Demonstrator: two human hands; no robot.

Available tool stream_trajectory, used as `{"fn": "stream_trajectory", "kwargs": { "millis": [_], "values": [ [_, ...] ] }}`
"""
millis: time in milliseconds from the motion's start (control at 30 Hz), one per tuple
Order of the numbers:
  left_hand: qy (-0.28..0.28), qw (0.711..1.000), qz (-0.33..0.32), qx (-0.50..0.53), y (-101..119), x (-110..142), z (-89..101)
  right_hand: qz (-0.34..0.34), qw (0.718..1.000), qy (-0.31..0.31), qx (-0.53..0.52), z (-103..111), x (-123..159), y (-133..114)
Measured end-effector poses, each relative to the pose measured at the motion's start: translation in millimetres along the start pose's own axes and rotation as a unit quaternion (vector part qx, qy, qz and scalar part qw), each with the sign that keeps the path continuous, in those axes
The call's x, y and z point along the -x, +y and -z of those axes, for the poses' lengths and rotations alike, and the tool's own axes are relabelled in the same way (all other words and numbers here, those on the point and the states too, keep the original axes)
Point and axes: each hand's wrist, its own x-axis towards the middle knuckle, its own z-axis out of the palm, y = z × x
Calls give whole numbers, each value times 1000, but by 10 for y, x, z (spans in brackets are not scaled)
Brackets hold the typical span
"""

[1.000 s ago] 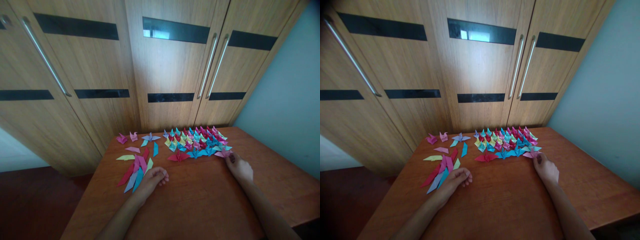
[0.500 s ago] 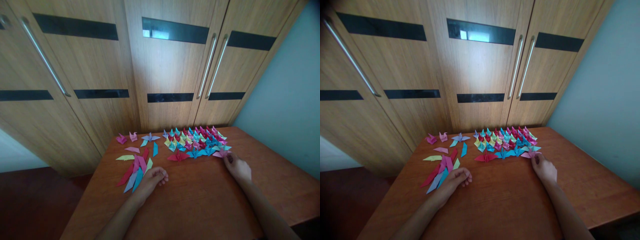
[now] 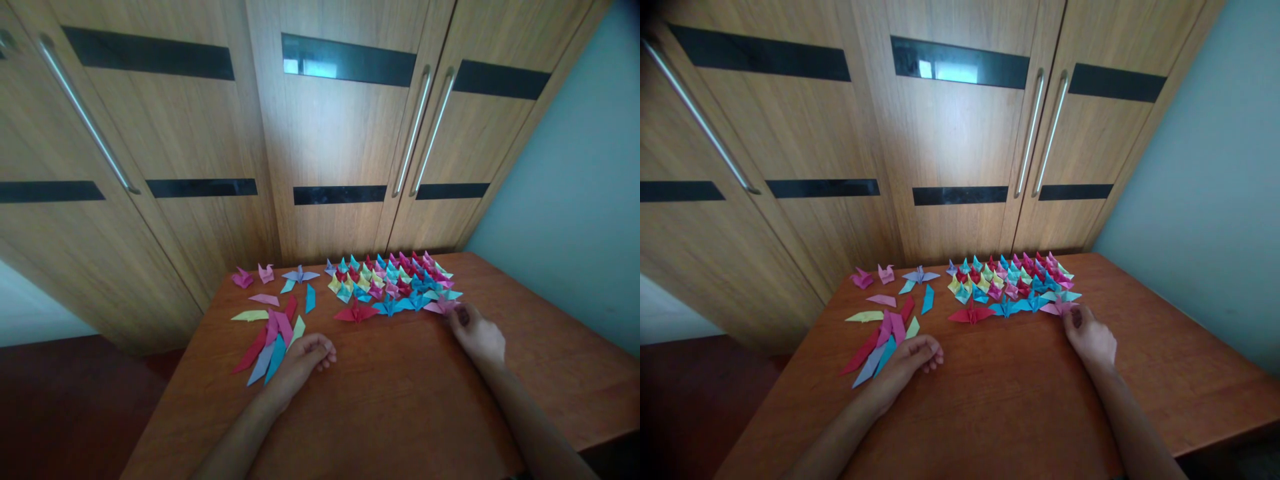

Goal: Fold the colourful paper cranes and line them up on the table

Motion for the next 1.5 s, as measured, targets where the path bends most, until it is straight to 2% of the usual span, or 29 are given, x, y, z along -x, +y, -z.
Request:
{"fn": "stream_trajectory", "kwargs": {
  "millis": [67, 133, 233, 367, 500, 600, 700, 800, 933, 1033, 1133, 1333, 1500],
  "values": [
    [-3, 1000, -1, 1, -13, -9, 8, -17, 999, 32, -22, 44, 43, -44],
    [-8, 1000, -3, 2, -28, -17, 11, -6, 996, 62, -65, 97, 109, -151],
    [-2, 1000, -10, 13, -36, -18, 8, 72, 982, 61, -162, 177, 259, -472],
    [53, 997, -28, 39, 24, -10, 61, 221, 932, -28, -287, 219, 543, -1136],
    [138, 985, -97, 18, 119, -86, 314, 286, 893, -113, -329, 89, 841, -1738],
    [223, 960, -149, -87, 168, -250, 607, 303, 886, -163, -311, -72, 1018, -1957],
    [286, 906, -142, -278, 216, -487, 858, 324, 888, -172, -279, -165, 1131, -1998],
    [296, 877, -120, -358, 283, -762, 965, 347, 887, -169, -253, -160, 1180, -1976],
    [296, 866, -98, -392, 376, -1098, 900, 372, 885, -165, -228, -114, 1198, -1970],
    [293, 863, -90, -402, 431, -1237, 788, 379, 886, -159, -215, -109, 1198, -1979],
    [289, 861, -96, -407, 479, -1248, 688, 376, 887, -161, -213, -118, 1192, -1981],
    [291, 850, -116, -423, 586, -1093, 606, 363, 886, -159, -242, -136, 1192, -1973],
    [297, 836, -134, -441, 590, -848, 550, 313, 859, -186, -361, -139, 1158, -1956]
  ]
}}
